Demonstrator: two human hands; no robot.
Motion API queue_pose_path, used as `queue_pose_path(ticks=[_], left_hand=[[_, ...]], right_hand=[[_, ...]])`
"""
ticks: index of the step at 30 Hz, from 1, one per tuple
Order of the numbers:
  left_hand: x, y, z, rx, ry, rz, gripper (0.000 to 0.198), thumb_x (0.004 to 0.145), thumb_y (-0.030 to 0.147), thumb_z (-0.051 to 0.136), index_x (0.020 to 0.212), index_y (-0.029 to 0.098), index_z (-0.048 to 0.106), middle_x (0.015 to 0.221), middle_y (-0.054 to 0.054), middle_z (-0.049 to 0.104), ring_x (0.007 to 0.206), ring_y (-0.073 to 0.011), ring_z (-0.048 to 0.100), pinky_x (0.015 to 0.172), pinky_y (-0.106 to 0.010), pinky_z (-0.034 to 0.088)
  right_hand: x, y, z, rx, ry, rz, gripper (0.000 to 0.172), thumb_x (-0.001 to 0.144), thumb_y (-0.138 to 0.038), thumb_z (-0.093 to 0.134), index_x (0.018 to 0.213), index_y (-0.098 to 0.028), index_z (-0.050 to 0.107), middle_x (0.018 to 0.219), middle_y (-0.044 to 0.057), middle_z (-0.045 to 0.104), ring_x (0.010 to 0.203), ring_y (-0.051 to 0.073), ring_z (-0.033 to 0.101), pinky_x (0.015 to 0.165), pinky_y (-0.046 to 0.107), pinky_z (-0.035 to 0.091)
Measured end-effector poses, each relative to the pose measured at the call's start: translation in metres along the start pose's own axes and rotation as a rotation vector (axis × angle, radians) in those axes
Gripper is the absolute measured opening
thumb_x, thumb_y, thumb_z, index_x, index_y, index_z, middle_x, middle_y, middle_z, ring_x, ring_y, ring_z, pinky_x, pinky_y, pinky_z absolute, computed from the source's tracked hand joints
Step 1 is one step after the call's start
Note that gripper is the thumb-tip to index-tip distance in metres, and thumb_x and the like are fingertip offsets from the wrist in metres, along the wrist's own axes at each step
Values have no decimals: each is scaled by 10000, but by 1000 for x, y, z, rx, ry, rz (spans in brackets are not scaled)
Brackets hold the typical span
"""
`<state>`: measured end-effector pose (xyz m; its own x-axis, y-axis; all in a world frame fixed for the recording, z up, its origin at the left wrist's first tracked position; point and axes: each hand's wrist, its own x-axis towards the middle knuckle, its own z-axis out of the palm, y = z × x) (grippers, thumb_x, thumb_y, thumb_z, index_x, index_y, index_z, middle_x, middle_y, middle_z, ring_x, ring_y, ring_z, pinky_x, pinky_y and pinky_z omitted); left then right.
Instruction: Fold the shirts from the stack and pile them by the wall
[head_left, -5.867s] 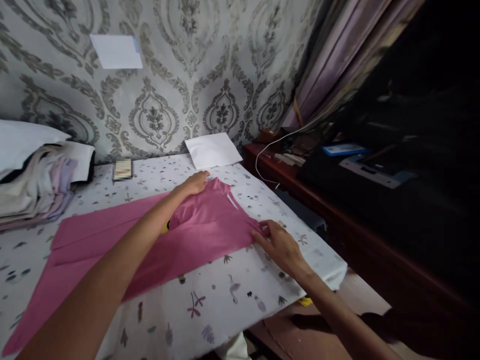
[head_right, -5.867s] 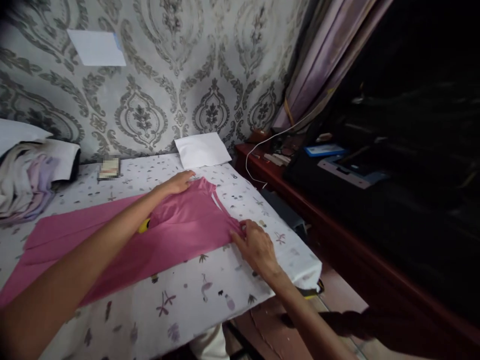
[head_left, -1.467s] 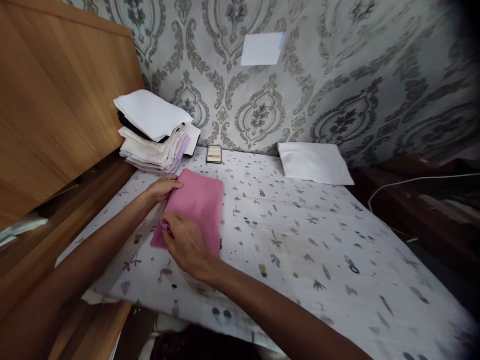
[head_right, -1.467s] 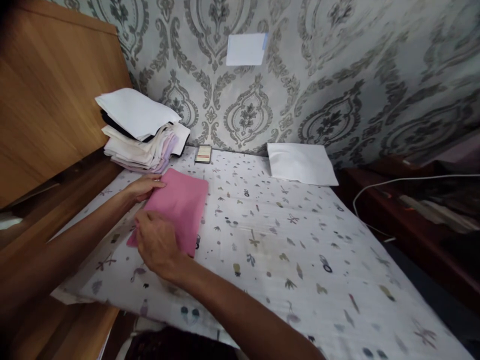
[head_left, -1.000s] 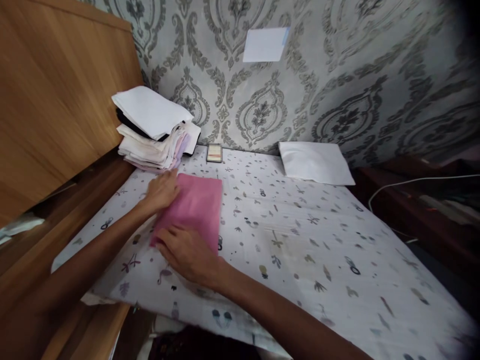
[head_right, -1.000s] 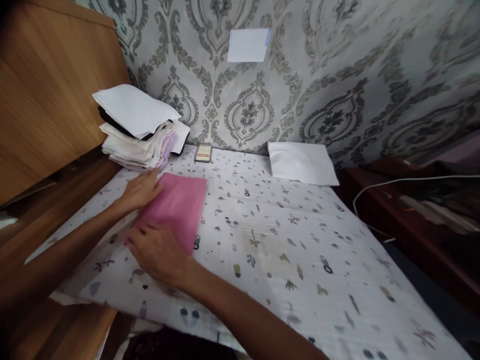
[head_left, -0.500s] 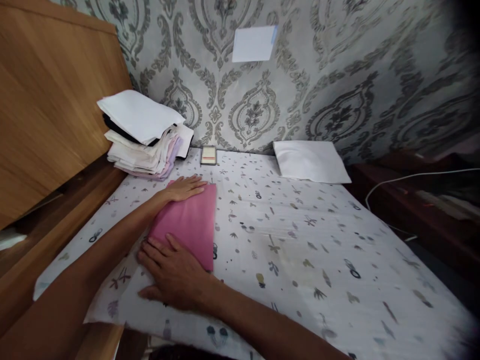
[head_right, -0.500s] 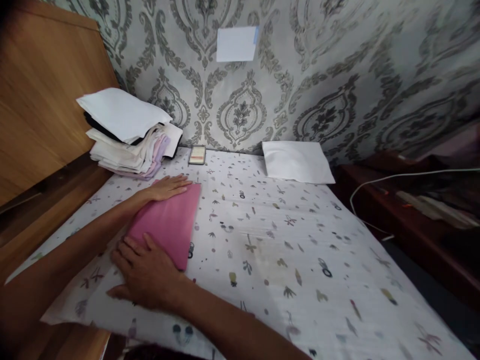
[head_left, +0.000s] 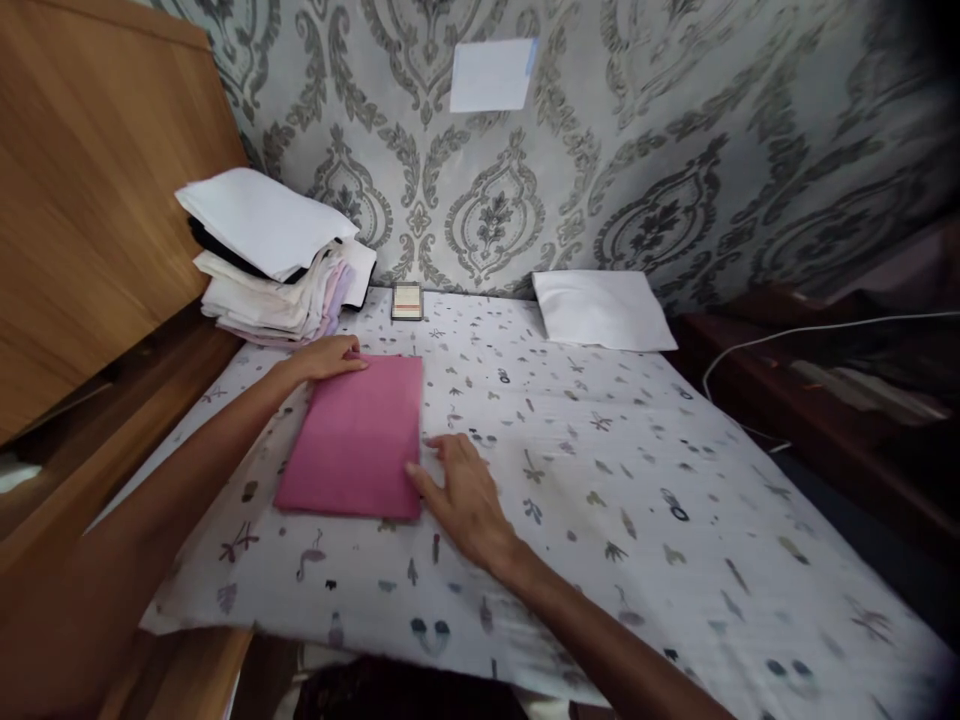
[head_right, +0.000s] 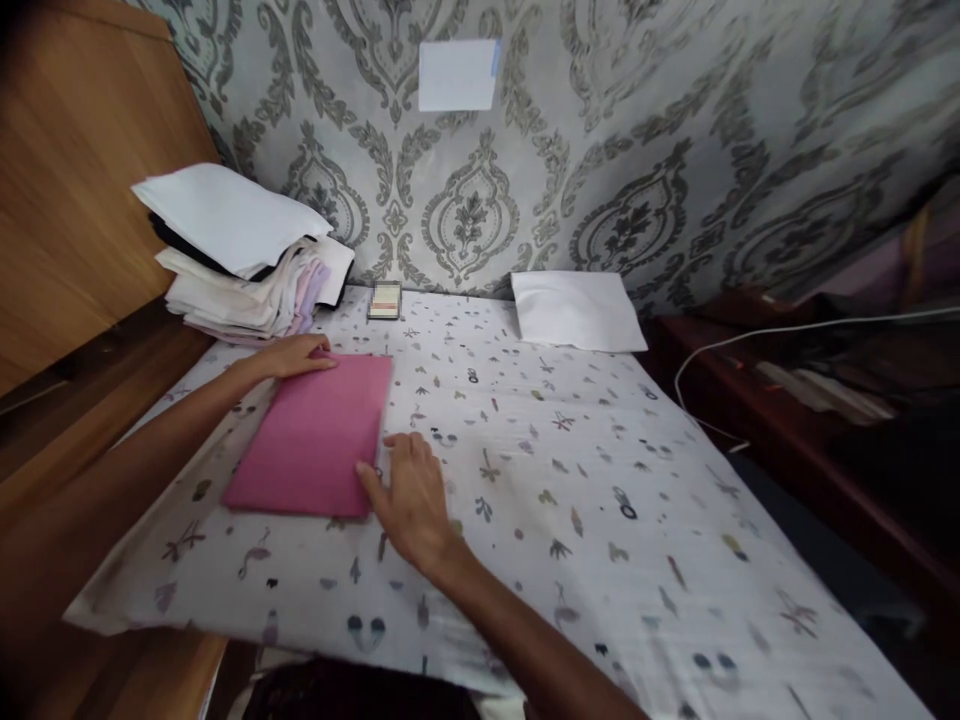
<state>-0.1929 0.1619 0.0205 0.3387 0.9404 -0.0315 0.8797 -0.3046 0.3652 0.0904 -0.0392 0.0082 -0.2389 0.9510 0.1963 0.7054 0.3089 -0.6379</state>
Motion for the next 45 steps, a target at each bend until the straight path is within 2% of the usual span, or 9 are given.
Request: queue_pose_path(ticks=[5,9,14,19,25,31,36,40,45], left_hand=[[7,5,-6,-132,-61,-80,380,645,586,707,656,223,593,741,-50,628,766,-254,558,694,-292,351],[2,16,-12,-190,-50,-86,345,578,530,747,605,229,580,710,-27,608,773,-249,555,688,-284,350],[-25,34,-31,-295,14,-111,348,563,502,753,683,221,586,724,-3,589,785,-237,559,664,-272,367],[-65,74,-29,-816,47,-240,460,494,463,836,787,199,598,752,7,627,745,-205,602,631,-260,411],[-108,127,27,-1200,34,-311,544,509,407,870,920,200,581,848,-23,697,796,-221,681,704,-303,517],[-124,127,34,-701,-129,-319,569,632,471,786,1072,249,503,723,2,666,622,-252,660,576,-340,507],[-104,160,24,-176,148,-9,542,848,507,585,1315,242,510,1282,-153,659,1209,-365,599,982,-448,459],[-72,190,60,-169,71,221,640,959,483,410,1510,163,356,1609,-176,353,1497,-312,305,1212,-463,208],[-59,170,88,28,-50,132,758,974,616,315,1573,152,287,1651,-141,255,1542,-302,179,1242,-526,48]], right_hand=[[-4,7,0,-73,-80,-26,304,870,-489,646,754,-209,619,858,58,575,877,245,524,837,454,446],[-1,-15,8,-23,-99,45,251,786,-250,669,622,-206,483,761,20,534,791,200,489,758,371,417],[4,-12,-3,484,-118,98,205,754,-174,563,637,-224,403,581,-64,420,566,112,405,550,251,324],[14,22,-61,898,17,256,275,732,-416,677,709,-221,485,643,-36,538,614,135,526,573,275,462],[47,80,-134,583,252,326,233,701,-374,689,803,-218,551,644,-39,572,576,123,515,555,268,450],[41,107,-123,54,212,378,193,767,-109,595,938,-167,665,882,96,711,876,250,655,843,417,498],[30,72,-88,-311,169,16,401,965,-165,412,1304,-113,620,1433,197,558,1367,312,470,1119,516,364],[35,59,-53,-362,-41,-114,492,1033,-269,334,1456,-70,488,1557,195,429,1484,283,329,1200,527,254],[35,81,-41,-472,-97,-11,621,1045,-464,278,1528,-95,403,1595,155,376,1500,266,300,1233,483,177]])
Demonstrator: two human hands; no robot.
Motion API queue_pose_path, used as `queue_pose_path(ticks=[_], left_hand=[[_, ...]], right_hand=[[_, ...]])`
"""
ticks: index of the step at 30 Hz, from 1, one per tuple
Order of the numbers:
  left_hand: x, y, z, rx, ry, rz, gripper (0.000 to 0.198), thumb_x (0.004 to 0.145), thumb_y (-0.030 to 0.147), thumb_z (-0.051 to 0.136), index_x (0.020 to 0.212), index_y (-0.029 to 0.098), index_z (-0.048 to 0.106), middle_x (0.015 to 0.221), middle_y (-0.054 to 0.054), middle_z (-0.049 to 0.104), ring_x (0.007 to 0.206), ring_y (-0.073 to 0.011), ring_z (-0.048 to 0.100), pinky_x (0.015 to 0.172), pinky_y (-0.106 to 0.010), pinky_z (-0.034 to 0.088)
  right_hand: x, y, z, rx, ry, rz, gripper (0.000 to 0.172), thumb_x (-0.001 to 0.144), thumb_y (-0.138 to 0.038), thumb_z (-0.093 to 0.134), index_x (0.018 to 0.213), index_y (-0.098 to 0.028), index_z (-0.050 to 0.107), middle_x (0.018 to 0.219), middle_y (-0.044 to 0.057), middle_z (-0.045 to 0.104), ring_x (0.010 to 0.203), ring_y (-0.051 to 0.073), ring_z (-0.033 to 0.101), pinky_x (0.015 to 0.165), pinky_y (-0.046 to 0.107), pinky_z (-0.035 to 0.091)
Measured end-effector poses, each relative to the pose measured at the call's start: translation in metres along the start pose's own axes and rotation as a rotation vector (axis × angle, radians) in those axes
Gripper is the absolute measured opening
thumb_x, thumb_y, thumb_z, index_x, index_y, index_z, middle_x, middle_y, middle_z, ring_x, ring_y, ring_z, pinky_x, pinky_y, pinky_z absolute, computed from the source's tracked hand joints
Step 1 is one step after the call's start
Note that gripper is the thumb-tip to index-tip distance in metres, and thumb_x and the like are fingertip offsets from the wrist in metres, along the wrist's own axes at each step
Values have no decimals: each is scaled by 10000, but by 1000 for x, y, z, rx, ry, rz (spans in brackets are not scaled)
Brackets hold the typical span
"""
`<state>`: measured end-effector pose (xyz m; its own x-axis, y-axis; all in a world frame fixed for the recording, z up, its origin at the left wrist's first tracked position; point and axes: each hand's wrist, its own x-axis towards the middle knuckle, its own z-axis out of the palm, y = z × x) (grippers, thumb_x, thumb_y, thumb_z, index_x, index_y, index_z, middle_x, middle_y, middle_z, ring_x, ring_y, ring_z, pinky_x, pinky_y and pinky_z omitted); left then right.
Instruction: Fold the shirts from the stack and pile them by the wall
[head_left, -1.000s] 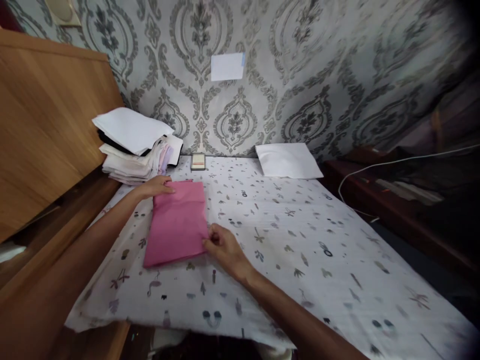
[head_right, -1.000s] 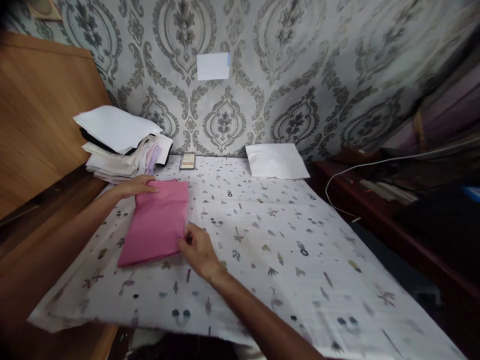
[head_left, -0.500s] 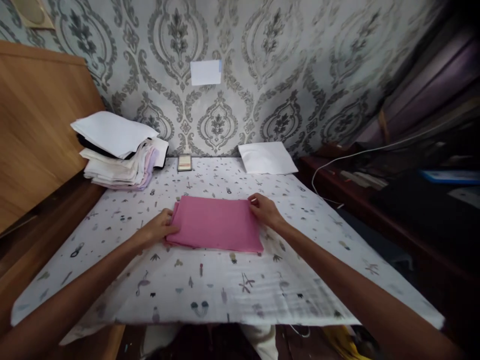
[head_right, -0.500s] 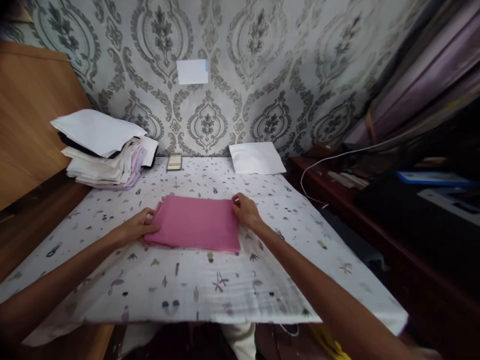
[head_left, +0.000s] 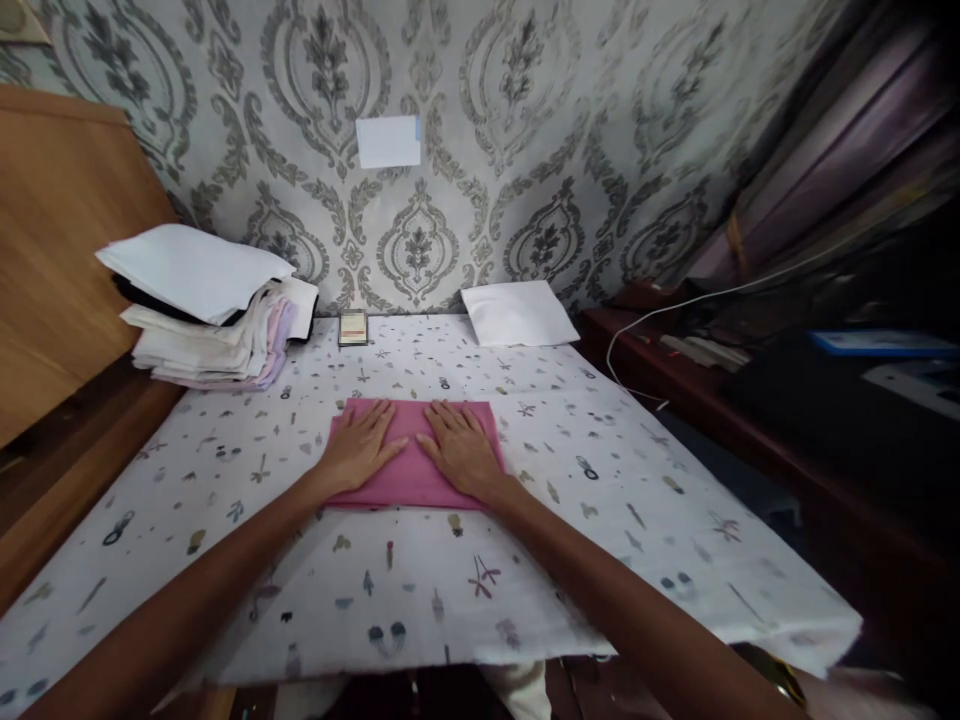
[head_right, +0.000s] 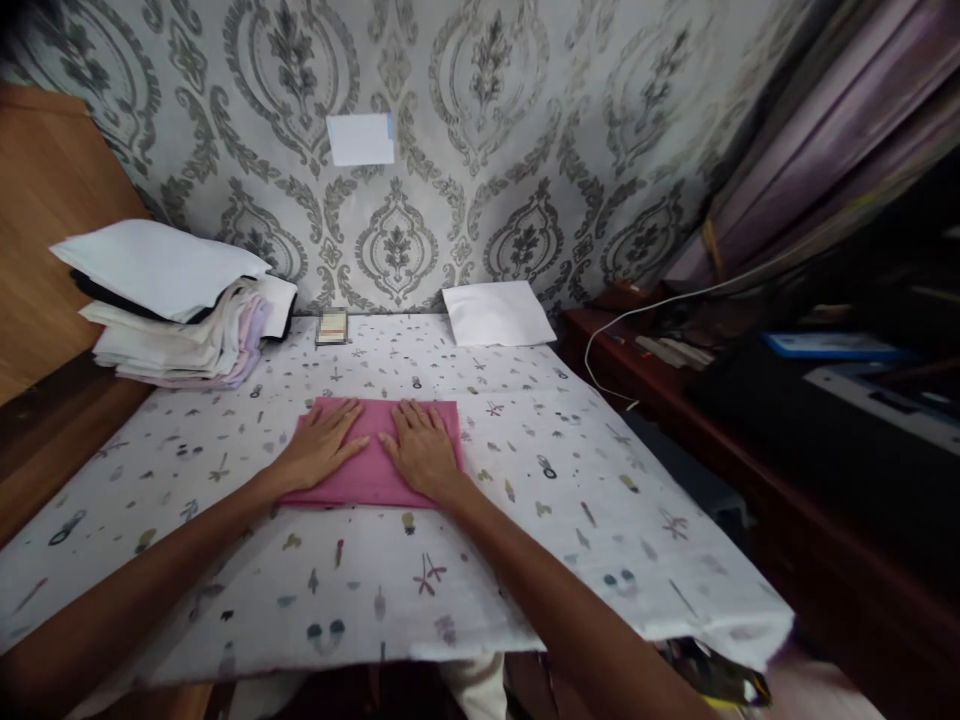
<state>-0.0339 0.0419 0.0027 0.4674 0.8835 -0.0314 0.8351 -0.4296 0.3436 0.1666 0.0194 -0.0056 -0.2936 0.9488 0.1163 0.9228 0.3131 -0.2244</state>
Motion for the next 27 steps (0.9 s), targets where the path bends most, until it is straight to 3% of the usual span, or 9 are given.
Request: queue_pose_path(ticks=[4,10,13,17,20,23,25,27], left_hand=[[-12,-25,-1,104,43,-99,788,979,648,234,1596,157,230,1668,-113,203,1552,-289,137,1233,-540,120],[-13,-39,3,79,102,-161,801,971,628,268,1586,116,217,1661,-155,222,1543,-292,177,1231,-500,147],[-3,-46,2,47,180,-161,778,947,601,323,1538,96,295,1606,-200,345,1500,-319,290,1205,-492,208],[13,-61,-12,-48,235,-155,812,800,597,505,1422,80,435,1419,-230,553,1319,-372,499,1104,-480,353],[23,-69,-25,-249,207,-250,737,665,547,595,1258,112,553,1147,-164,688,1077,-360,627,923,-443,471],[27,-68,-36,-512,106,-282,475,591,539,627,893,173,622,817,-44,677,846,-295,651,735,-358,490],[26,-61,-42,-620,54,-291,383,548,537,664,699,201,559,672,6,604,747,-262,630,651,-319,467],[19,-50,-48,-712,64,-307,368,532,507,709,665,210,539,663,17,601,745,-250,632,644,-306,474]], right_hand=[[-3,18,-4,-37,2,104,708,1026,-558,241,1539,-92,386,1609,155,352,1521,274,240,1241,482,124],[-10,46,-9,1,7,424,714,1017,-508,303,1542,-25,324,1618,201,313,1519,291,231,1233,483,134],[-16,53,-11,9,61,458,731,985,-514,381,1476,28,387,1580,255,351,1496,336,261,1224,485,146],[-20,56,-19,102,103,468,605,895,-495,534,1275,-26,565,1422,268,508,1349,358,441,1120,455,337],[-19,56,-26,220,126,464,416,793,-414,644,1077,-111,636,1274,205,596,1212,322,528,1011,393,424],[-21,52,-29,406,184,445,235,743,-301,638,936,-170,611,1036,110,662,1003,256,593,881,349,466],[-26,47,-30,573,212,429,191,728,-240,599,912,-189,584,902,53,662,859,213,601,793,323,473],[-33,42,-30,744,224,438,242,702,-215,588,942,-187,581,892,39,669,814,196,606,751,308,475]])
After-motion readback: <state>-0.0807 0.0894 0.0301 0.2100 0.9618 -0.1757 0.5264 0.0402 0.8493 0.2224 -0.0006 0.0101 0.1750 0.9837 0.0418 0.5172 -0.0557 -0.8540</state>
